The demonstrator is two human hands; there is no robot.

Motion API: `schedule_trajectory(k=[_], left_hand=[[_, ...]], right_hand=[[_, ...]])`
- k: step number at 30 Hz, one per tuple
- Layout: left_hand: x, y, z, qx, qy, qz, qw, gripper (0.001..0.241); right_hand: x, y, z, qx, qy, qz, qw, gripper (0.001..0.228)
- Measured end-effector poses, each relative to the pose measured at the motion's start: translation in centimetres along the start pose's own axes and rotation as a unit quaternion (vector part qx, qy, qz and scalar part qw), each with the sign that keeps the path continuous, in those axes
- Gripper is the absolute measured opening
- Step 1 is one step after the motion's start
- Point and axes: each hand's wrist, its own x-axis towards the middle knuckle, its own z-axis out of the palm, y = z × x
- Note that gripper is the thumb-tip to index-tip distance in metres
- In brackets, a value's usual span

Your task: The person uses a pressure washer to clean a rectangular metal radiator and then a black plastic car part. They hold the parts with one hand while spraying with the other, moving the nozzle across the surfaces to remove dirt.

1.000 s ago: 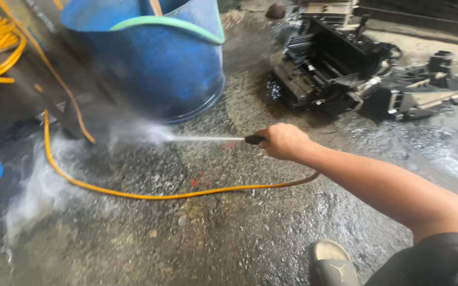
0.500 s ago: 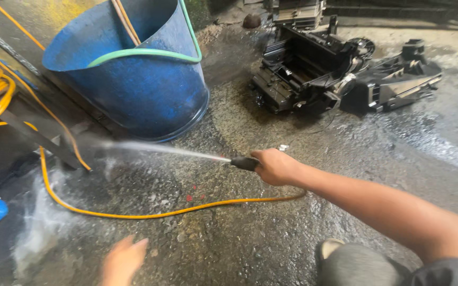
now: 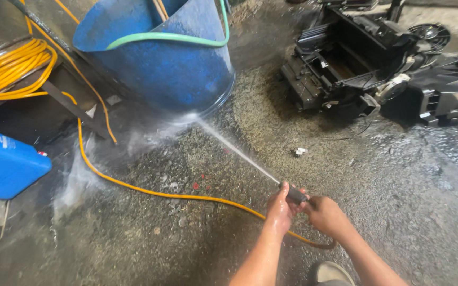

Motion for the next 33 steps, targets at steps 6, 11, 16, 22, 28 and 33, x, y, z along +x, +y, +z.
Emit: schedule_trajectory(k=[6, 11, 16, 22, 28, 33], left_hand=[[0.0, 0.9, -1.7, 0.078, 0.049, 0.000, 0.996, 0.023], [-0.2, 1.5, -2.2, 0.114, 0.045, -0.019, 0.992, 0.025], [-0.7, 1.8, -1.8, 0.144, 0.044, -0.035, 0.988, 0.028], [-2.2, 7.0, 3.2, 0.675, 0.104, -0.083, 0.726, 0.056], [1.7, 11.8, 12.7, 0.878, 0.071, 0.067, 0.469, 0.056], [10.4, 10.9, 20.2, 0.895, -0.050, 0.257, 0.362, 0.057]], right_hand=[[0.5, 0.2, 2.1, -0.090, 0.052, -0.080, 0.991, 0.038], [-0.4, 0.8, 3.0, -0.093, 0.060, -0.083, 0.990, 0.037], [-0.4, 1.3, 3.2, -0.072, 0.075, -0.108, 0.989, 0.034], [-0.2, 2.6, 3.0, -0.039, 0.071, -0.080, 0.993, 0.033], [-1.8, 3.1, 3.8, -0.026, 0.024, -0.062, 0.997, 0.032], [-2.6, 4.0, 5.7, 0.009, -0.060, -0.041, 0.997, 0.024]])
